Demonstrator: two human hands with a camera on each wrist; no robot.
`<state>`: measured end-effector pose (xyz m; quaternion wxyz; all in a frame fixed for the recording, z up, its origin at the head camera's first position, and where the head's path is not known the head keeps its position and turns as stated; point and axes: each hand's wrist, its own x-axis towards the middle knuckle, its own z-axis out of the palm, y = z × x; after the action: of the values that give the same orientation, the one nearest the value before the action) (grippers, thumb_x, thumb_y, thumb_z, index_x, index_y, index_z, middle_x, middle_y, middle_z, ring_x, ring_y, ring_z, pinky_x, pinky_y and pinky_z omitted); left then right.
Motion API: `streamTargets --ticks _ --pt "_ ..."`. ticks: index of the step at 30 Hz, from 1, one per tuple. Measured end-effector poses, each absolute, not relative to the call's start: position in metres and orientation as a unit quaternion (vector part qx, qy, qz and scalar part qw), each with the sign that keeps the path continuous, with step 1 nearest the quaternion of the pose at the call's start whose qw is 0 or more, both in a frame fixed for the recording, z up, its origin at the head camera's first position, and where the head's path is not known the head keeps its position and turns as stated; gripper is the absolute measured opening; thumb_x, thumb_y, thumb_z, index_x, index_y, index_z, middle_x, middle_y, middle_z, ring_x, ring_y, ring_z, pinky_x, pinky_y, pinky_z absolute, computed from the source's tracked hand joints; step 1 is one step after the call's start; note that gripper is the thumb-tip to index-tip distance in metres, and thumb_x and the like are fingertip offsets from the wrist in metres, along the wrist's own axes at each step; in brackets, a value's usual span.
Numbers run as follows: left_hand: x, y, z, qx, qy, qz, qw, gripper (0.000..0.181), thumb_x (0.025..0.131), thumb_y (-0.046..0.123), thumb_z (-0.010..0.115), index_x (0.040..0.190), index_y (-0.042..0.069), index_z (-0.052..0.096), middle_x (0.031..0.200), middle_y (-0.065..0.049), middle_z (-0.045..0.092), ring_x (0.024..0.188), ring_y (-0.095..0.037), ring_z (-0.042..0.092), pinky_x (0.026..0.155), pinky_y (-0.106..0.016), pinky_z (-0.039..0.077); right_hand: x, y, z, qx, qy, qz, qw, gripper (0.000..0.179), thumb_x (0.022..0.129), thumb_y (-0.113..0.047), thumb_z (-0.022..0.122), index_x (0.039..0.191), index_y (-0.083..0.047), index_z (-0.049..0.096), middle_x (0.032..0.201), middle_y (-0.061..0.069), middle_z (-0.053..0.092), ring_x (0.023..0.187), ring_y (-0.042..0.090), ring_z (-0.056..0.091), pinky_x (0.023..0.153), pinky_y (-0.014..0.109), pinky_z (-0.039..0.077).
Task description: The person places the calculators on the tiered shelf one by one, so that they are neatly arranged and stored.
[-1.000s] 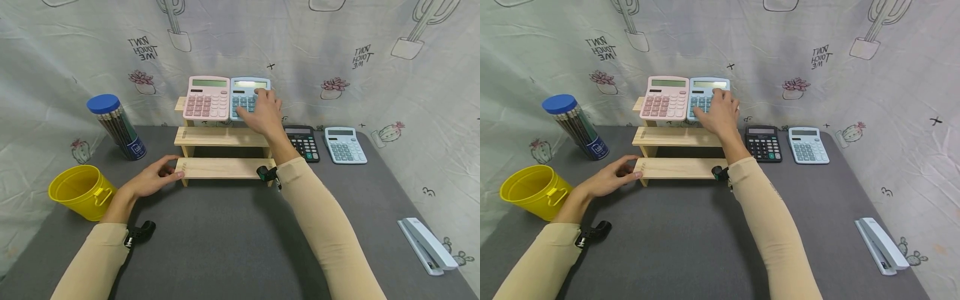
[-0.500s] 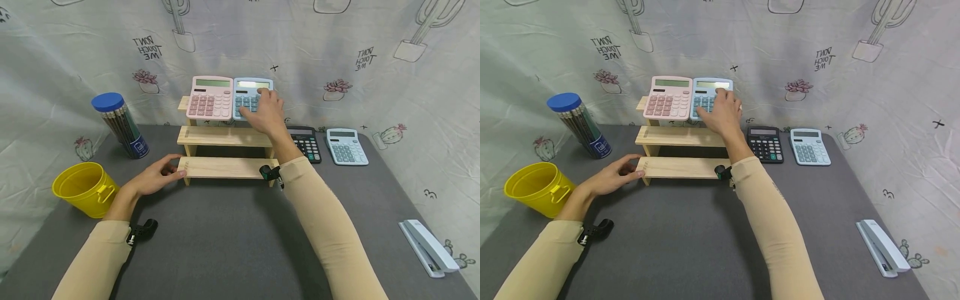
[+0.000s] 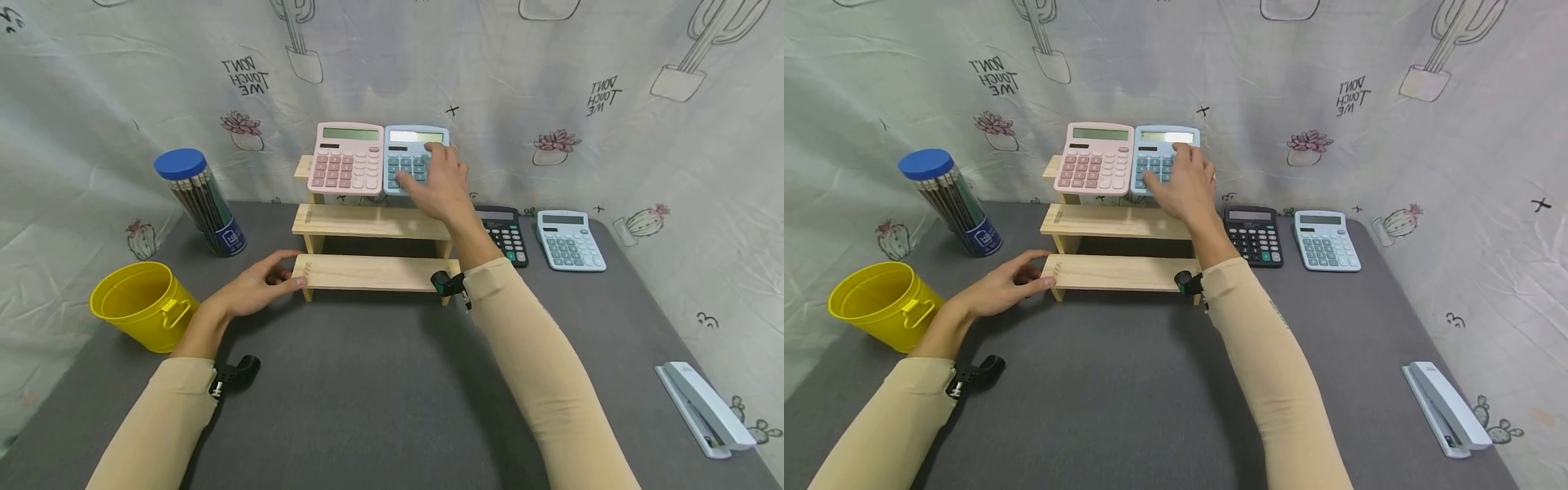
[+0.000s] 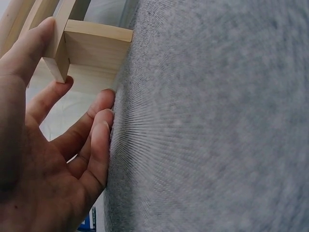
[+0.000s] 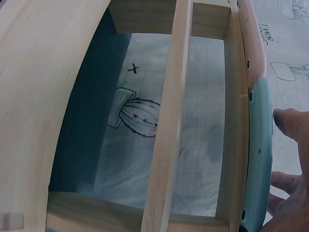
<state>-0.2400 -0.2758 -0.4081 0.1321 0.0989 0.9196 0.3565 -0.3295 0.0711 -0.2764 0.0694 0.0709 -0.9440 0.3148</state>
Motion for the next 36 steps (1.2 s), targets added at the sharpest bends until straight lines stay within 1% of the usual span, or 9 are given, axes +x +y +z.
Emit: streamTargets --ticks 7,14,16,19,27,32,36 --pt "-0.241 -0.275 -0.408 0.100 0.920 0.356 0.132 0.077 0.098 0.060 0.060 0.159 0.023 0.032 0.128 -0.017 0.061 0.107 -0.029 0.059 0.082 -0.038 0.046 -0.326 0.082 -0.276 0.089 -0.941 0.319 0.075 0.079 0.100 -0.051 0.059 0.163 -0.017 0.025 0.167 0.011 0.020 0.149 0.037 0.020 0.117 0.055 0.029" --pt "-0.243 -0.277 -0.406 0.107 0.921 0.351 0.130 0.075 0.099 0.059 0.060 0.159 0.024 0.032 0.129 -0.017 0.061 0.109 -0.030 0.058 0.083 -0.039 0.046 -0.318 0.102 -0.274 0.099 -0.941 0.311 0.090 0.080 0.100 -0.048 0.060 0.162 -0.011 0.024 0.165 0.017 0.025 0.151 0.038 0.022 0.120 0.055 0.025" --pt "-0.243 -0.278 -0.406 0.107 0.920 0.353 0.131 0.074 0.099 0.059 0.060 0.159 0.024 0.032 0.128 -0.017 0.061 0.108 -0.029 0.058 0.083 -0.039 0.046 -0.316 0.108 -0.275 0.102 -0.939 0.315 0.092 0.082 0.100 -0.049 0.060 0.162 -0.010 0.023 0.165 0.017 0.025 0.152 0.038 0.021 0.120 0.056 0.024" --pt "-0.242 -0.278 -0.408 0.107 0.919 0.355 0.134 0.075 0.099 0.059 0.060 0.159 0.024 0.032 0.128 -0.017 0.061 0.108 -0.029 0.058 0.083 -0.038 0.046 -0.313 0.119 -0.278 0.108 -0.938 0.314 0.095 0.082 0.099 -0.050 0.060 0.162 -0.011 0.024 0.165 0.017 0.024 0.152 0.038 0.023 0.120 0.057 0.025" --pt "-0.242 -0.278 -0.407 0.103 0.921 0.351 0.132 0.075 0.099 0.059 0.060 0.159 0.024 0.032 0.130 -0.018 0.060 0.109 -0.031 0.058 0.082 -0.038 0.046 -0.308 0.148 -0.284 0.124 -0.945 0.279 0.117 0.079 0.100 -0.045 0.061 0.162 -0.011 0.026 0.164 0.018 0.027 0.149 0.044 0.024 0.119 0.059 0.023" --pt "-0.242 -0.278 -0.406 0.101 0.922 0.348 0.136 0.077 0.099 0.060 0.060 0.159 0.023 0.031 0.129 -0.018 0.060 0.108 -0.030 0.058 0.082 -0.038 0.046 -0.304 0.169 -0.289 0.108 -0.953 0.262 0.109 0.079 0.100 -0.045 0.061 0.161 -0.007 0.028 0.163 0.022 0.027 0.149 0.048 0.023 0.119 0.062 0.021" --pt "-0.240 -0.277 -0.406 0.097 0.921 0.350 0.144 0.078 0.098 0.061 0.059 0.160 0.023 0.030 0.131 -0.018 0.060 0.111 -0.031 0.058 0.084 -0.038 0.045 -0.301 0.184 -0.294 0.094 -0.959 0.247 0.102 0.080 0.099 -0.046 0.061 0.161 -0.007 0.028 0.162 0.025 0.027 0.149 0.050 0.023 0.117 0.064 0.022"
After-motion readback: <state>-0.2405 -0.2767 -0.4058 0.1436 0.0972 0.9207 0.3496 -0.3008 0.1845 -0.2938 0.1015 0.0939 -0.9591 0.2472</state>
